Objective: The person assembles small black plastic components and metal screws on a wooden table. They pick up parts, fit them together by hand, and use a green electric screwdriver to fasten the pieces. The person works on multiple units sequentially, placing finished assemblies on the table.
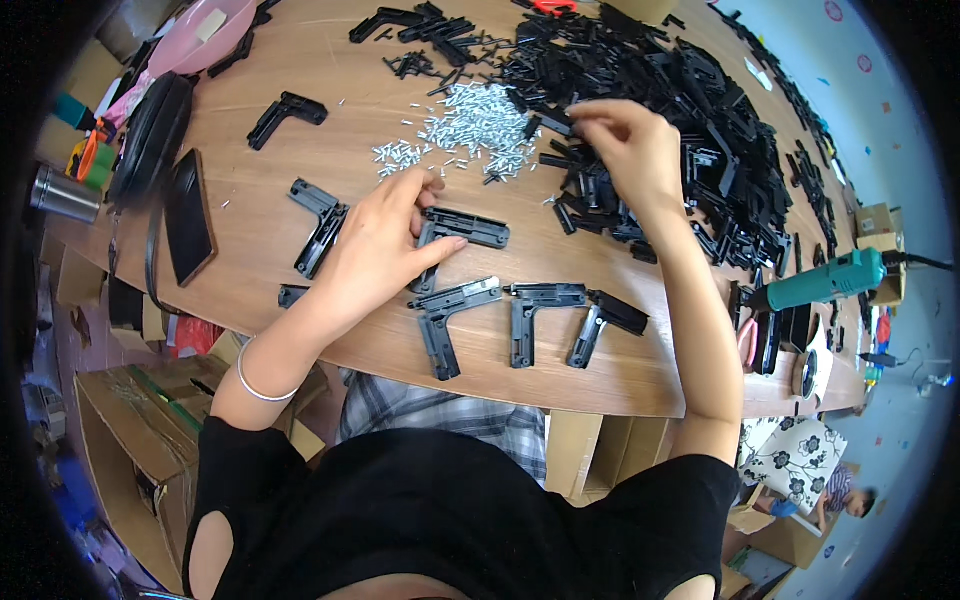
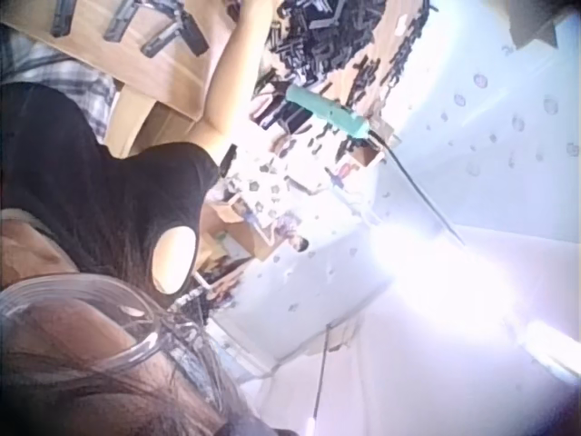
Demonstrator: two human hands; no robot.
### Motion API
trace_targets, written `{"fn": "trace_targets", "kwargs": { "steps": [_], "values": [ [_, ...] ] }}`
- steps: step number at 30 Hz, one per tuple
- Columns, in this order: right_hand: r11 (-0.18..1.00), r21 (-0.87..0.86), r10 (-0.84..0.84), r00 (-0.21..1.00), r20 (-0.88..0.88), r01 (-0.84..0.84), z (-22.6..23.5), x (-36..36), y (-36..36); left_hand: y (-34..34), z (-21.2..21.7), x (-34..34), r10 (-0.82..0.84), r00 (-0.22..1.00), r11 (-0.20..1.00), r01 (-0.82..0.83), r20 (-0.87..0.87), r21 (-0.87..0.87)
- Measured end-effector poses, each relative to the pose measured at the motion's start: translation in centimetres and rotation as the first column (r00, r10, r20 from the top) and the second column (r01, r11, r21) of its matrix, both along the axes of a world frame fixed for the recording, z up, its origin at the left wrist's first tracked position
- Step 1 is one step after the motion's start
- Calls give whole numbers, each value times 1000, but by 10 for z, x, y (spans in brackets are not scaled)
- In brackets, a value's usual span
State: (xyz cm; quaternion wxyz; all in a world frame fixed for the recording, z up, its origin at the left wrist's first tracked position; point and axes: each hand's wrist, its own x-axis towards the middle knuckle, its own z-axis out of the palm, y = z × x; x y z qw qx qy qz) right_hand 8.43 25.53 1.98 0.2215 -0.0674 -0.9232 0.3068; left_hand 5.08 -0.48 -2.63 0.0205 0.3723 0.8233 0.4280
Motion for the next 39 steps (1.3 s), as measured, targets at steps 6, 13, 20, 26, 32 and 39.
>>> {"fn": "trace_targets", "kwargs": {
  "steps": [6, 13, 20, 26, 32, 39],
  "values": [
    [953, -140, 266, 963, -30, -268, -18, 30, -65, 0, 1, 0, 4, 999, 1000, -4, 38, -12],
    [902, 191, 399, 917, -23, -388, -28, 33, -85, 0, 1, -1, -10, 1000, 1000, 9, 29, 22],
    [859, 362, 391, 920, -4, -363, -31, 36, -92, 0, -10, -3, 20, 997, 998, -16, -70, 54],
    [825, 434, 370, 926, 70, -363, -23, 47, -87, 3, -9, -2, 27, 994, 998, -21, -109, 57],
    [822, 475, 38, 801, -597, 315, 18, 100, -18, -9, 4, -8, 206, 926, 974, -226, -317, -29],
    [740, 7, -607, 671, -426, 673, 11, 195, 113, -3, -3, -75, 96, 967, 977, -137, -236, -164]
  ]
}}
